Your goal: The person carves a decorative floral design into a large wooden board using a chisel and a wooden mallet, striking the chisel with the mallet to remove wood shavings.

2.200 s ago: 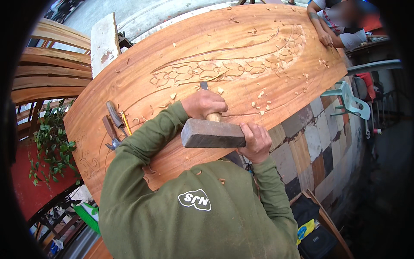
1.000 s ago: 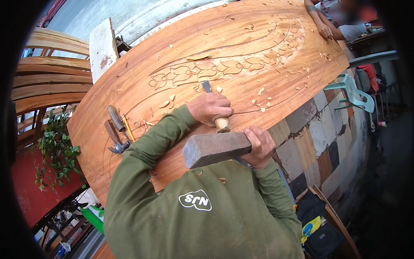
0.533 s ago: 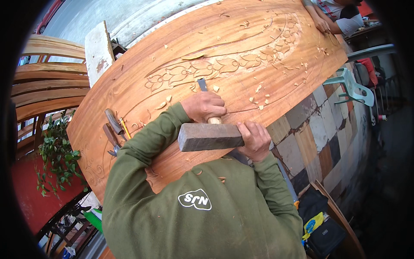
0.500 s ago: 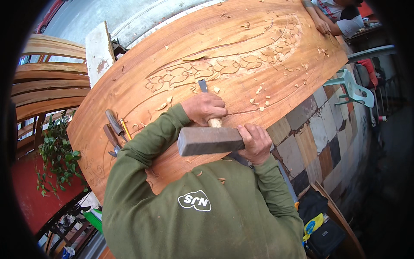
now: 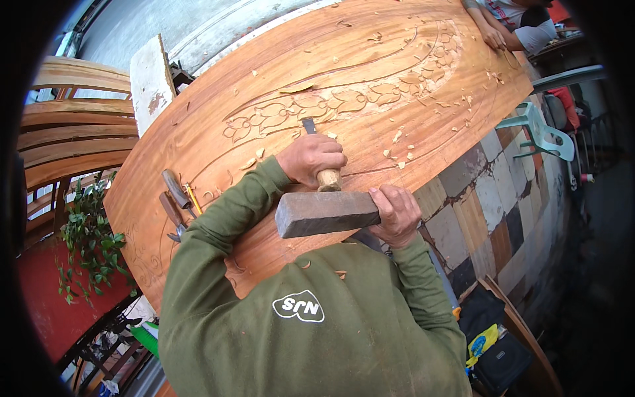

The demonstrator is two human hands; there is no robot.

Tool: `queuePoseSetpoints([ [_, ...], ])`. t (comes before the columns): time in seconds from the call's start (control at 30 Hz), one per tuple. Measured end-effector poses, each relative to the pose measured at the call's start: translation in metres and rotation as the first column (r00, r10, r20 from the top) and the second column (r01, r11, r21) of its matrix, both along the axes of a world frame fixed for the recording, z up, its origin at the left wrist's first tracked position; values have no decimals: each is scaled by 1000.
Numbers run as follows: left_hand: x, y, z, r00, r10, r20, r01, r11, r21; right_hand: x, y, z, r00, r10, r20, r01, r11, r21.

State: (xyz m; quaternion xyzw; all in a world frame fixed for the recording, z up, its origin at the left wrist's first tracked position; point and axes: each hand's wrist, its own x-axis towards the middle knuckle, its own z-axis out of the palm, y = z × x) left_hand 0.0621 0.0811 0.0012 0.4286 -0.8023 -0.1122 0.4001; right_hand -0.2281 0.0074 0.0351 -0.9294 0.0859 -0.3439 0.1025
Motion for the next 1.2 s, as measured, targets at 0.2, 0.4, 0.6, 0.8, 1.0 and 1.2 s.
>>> queuePoseSetpoints([
  [0.2,-13,-5,4,970,70,-232,-81,996,-42,-9,13,8,999,-29,38,27,998,57],
  [0.4,-21,-19,2,993,-2,-121,-5,998,-56,-2,16,19,996,-14,87,6,996,92],
  [0.6,-20,-24,-5,995,-78,-64,73,994,-76,1,13,30,994,19,105,-29,995,93],
  [0.8,-17,-23,-7,995,-73,-73,70,996,-48,3,-6,3,999,-8,42,5,997,81],
  [1.0,-17,-21,-7,994,-65,-84,62,997,-38,-8,-13,-6,1000,1,13,-2,999,43],
  [1.2,-16,-18,-11,997,-74,21,74,997,7,-2,-17,-3,998,26,-64,-21,997,77],
])
